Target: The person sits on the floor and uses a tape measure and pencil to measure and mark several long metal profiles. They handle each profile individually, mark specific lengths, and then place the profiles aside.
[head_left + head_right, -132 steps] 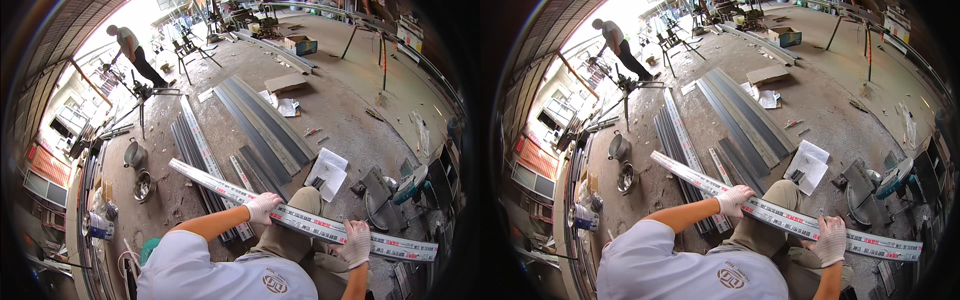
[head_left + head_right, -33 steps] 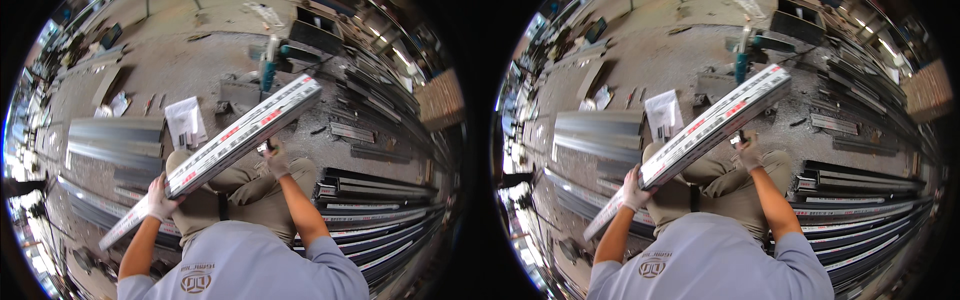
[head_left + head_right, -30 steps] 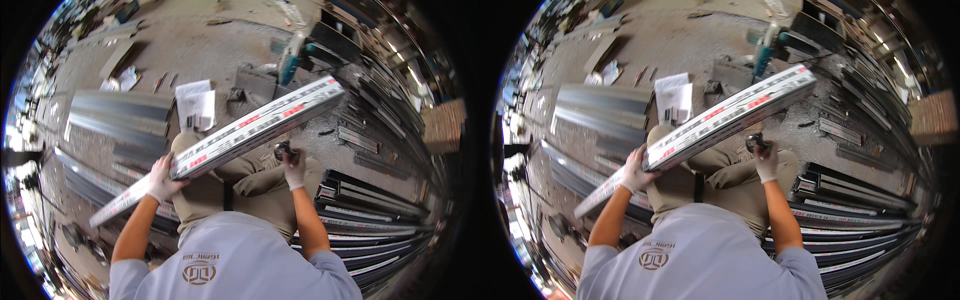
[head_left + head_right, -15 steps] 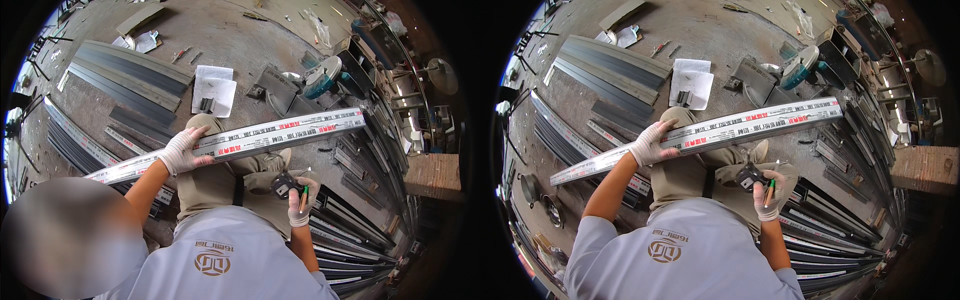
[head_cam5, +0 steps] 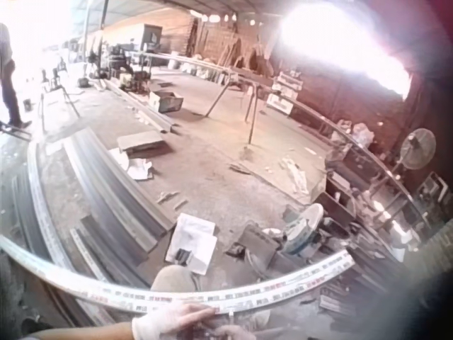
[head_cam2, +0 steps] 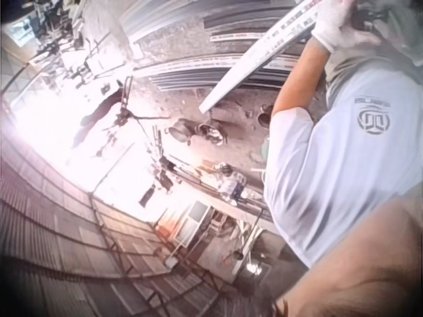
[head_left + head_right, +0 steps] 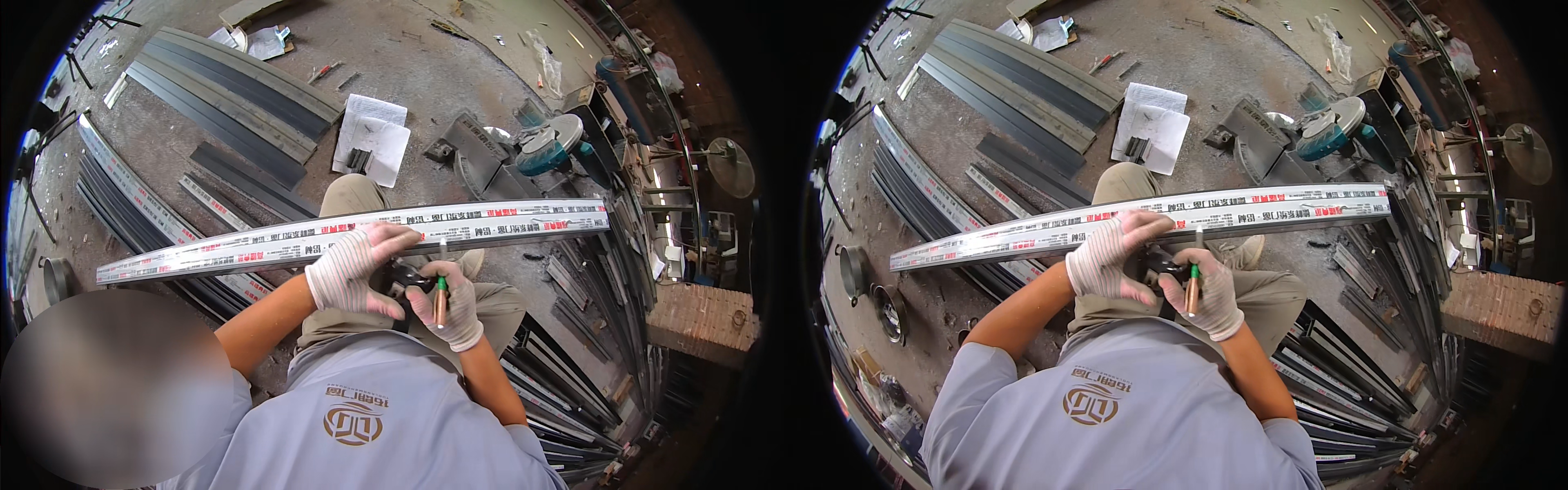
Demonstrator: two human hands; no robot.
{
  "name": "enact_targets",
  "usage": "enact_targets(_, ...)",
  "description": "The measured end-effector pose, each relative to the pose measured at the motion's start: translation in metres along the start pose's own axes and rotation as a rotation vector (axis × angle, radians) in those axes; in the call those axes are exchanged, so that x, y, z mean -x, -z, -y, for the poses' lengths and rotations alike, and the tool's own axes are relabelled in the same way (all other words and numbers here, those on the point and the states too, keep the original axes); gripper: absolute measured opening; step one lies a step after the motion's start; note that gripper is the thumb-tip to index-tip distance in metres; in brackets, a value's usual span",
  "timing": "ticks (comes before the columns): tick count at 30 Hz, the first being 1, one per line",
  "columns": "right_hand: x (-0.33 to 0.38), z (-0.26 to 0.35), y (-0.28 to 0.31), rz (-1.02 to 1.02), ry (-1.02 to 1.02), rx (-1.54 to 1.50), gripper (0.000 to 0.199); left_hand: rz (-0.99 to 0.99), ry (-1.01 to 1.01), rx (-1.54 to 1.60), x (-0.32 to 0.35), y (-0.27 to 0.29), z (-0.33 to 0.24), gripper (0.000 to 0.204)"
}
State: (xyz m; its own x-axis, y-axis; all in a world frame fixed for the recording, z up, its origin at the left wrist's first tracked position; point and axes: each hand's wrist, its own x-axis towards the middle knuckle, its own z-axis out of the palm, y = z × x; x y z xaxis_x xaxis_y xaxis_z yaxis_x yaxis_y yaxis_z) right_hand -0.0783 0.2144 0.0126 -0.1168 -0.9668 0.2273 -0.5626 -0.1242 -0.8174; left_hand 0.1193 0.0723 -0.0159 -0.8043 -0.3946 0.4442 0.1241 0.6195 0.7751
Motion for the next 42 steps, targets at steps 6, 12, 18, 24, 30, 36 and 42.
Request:
enact_targets(6,-0.007,0.011,0.002,0.065,-0.149,-0.116,0.046,0.015,0.192,0.152,-0.020,-0.012,-0.039,0.083)
enact_targets(12,-0.011,0.012,0.034,0.315,-0.257,-0.214,0.037,-0.025,0.540,0.462,0.001,-0.016,-0.029,0.060)
enact_targets(18,-0.003,0.005,0.034,0.193,-0.166,-0.321,0.033,0.062,0.732,0.581,0.009,0.009,-0.031,0.066)
enact_targets(24,-0.011,0.032,0.018,0.377,-0.291,-0.519,0.012,0.181,0.836,0.822,0.004,-0.002,-0.039,0.106)
enact_targets(30,0.014,0.026,0.016,0.357,-0.113,-0.379,0.051,0.424,0.781,0.755,0.005,0.004,-0.040,0.094)
enact_targets(36,0.021,-0.008,0.089,0.042,-0.178,-0.549,0.070,0.574,0.710,0.370,0.024,0.050,-0.034,0.053)
enact_targets(42,0.091,-0.205,0.303,-0.315,-0.244,-0.611,0.044,0.430,0.890,0.089,0.035,0.083,-0.036,0.031)
